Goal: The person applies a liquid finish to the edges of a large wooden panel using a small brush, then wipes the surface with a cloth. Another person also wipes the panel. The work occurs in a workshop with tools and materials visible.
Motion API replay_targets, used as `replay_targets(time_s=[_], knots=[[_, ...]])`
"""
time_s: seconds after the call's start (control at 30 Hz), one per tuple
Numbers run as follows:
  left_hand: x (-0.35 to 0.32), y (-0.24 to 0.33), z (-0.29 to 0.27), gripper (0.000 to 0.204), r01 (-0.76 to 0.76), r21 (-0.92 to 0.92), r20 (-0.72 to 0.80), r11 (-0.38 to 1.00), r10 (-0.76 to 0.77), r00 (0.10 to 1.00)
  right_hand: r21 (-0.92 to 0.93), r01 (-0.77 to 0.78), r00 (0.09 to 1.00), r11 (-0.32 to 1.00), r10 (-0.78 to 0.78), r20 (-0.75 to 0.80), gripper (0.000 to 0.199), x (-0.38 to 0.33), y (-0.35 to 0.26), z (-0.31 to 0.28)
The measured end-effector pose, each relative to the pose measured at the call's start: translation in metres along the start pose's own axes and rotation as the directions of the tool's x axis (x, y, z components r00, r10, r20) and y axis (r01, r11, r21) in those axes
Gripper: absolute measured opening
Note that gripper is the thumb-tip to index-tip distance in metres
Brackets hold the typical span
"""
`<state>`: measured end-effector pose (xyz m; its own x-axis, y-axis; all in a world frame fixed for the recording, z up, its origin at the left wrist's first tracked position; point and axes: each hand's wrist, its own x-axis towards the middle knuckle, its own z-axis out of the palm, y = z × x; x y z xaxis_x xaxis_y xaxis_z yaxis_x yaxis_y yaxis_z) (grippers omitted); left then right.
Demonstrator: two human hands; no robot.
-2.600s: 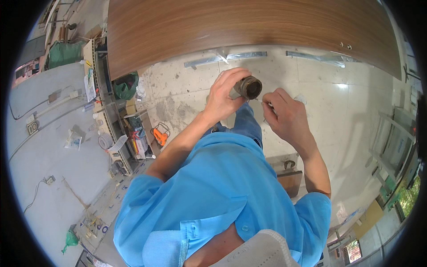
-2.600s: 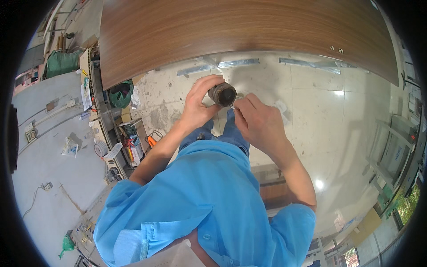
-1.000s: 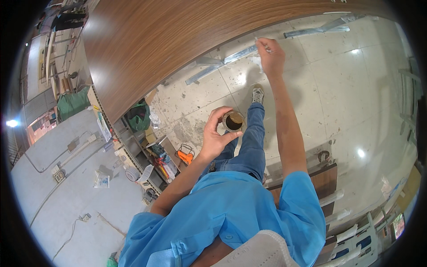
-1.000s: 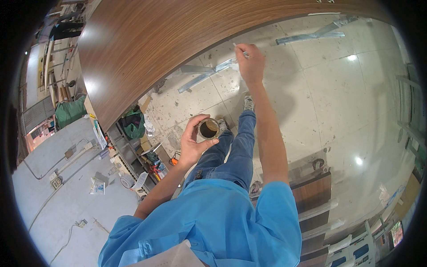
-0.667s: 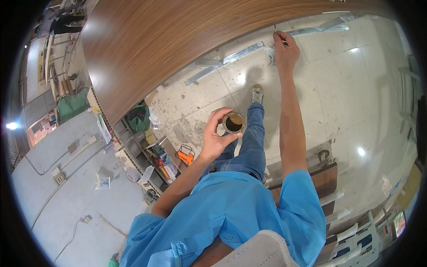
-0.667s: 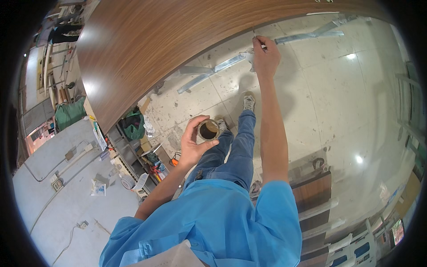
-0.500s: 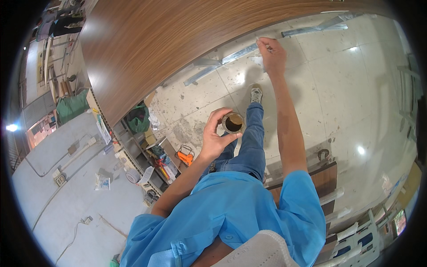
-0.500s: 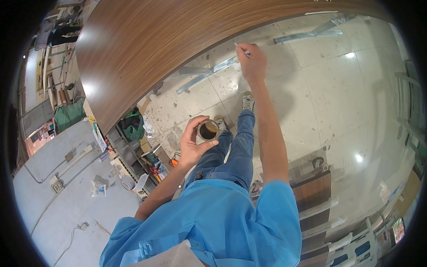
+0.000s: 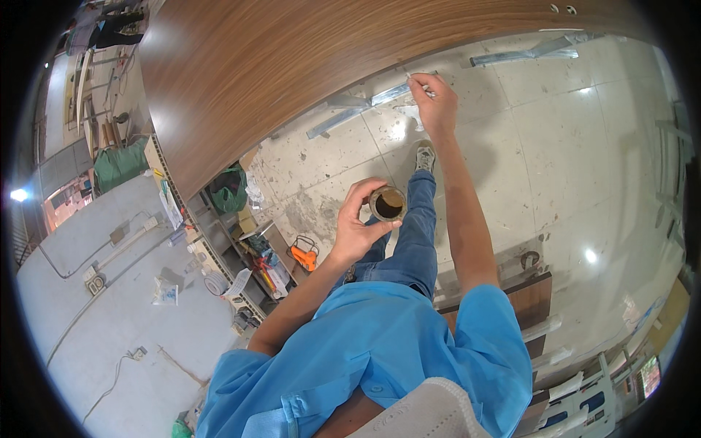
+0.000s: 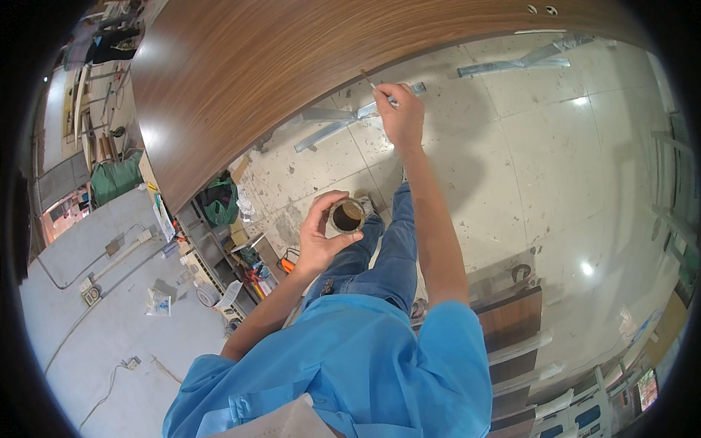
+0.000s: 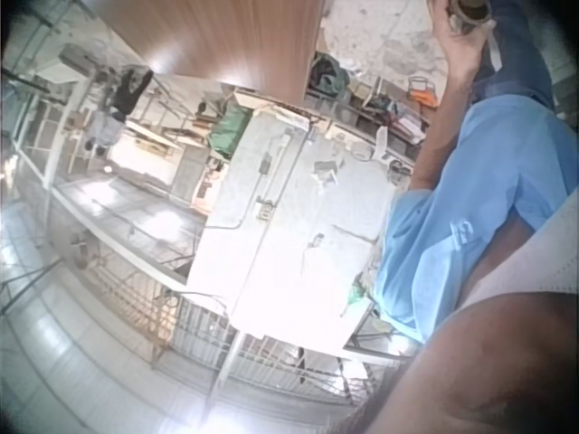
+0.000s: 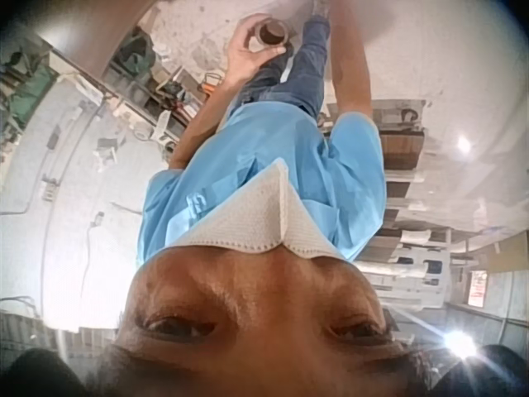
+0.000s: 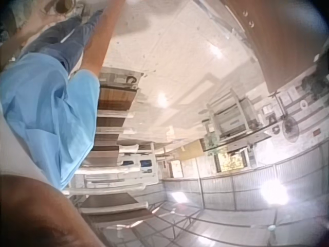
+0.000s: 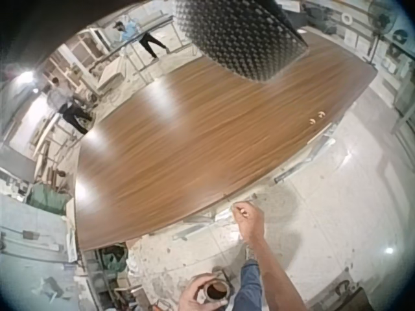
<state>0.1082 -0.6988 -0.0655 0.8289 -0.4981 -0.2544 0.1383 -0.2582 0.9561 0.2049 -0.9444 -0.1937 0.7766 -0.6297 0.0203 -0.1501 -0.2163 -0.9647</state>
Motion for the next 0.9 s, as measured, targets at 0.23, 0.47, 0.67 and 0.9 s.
replay_targets(time_s=[0.23,0.47,0.67,0.9], knots=[[-0.008,-0.001,-0.005,0.074,0.007,-0.01,-0.022,1.0,-0.008,1.0,0.064,-0.141,0.961,0.988,0.152,-0.232,0.018,0.019,-0.001,-0.015],[-0.01,0.0,-0.008,0.077,0.031,0.0,0.031,1.0,-0.031,0.999,0.098,-0.028,0.998,0.995,0.022,0.064,0.017,-0.016,-0.007,0.025],[-0.013,0.001,-0.01,0.077,0.008,-0.004,0.017,1.0,-0.007,1.0,0.117,-0.15,0.952,0.982,0.175,-0.249,0.018,0.001,0.0,0.009],[-0.015,-0.001,-0.011,0.078,0.02,0.001,0.011,1.0,-0.02,1.0,0.093,0.013,0.997,0.996,-0.02,0.071,0.013,-0.024,-0.009,0.039]])
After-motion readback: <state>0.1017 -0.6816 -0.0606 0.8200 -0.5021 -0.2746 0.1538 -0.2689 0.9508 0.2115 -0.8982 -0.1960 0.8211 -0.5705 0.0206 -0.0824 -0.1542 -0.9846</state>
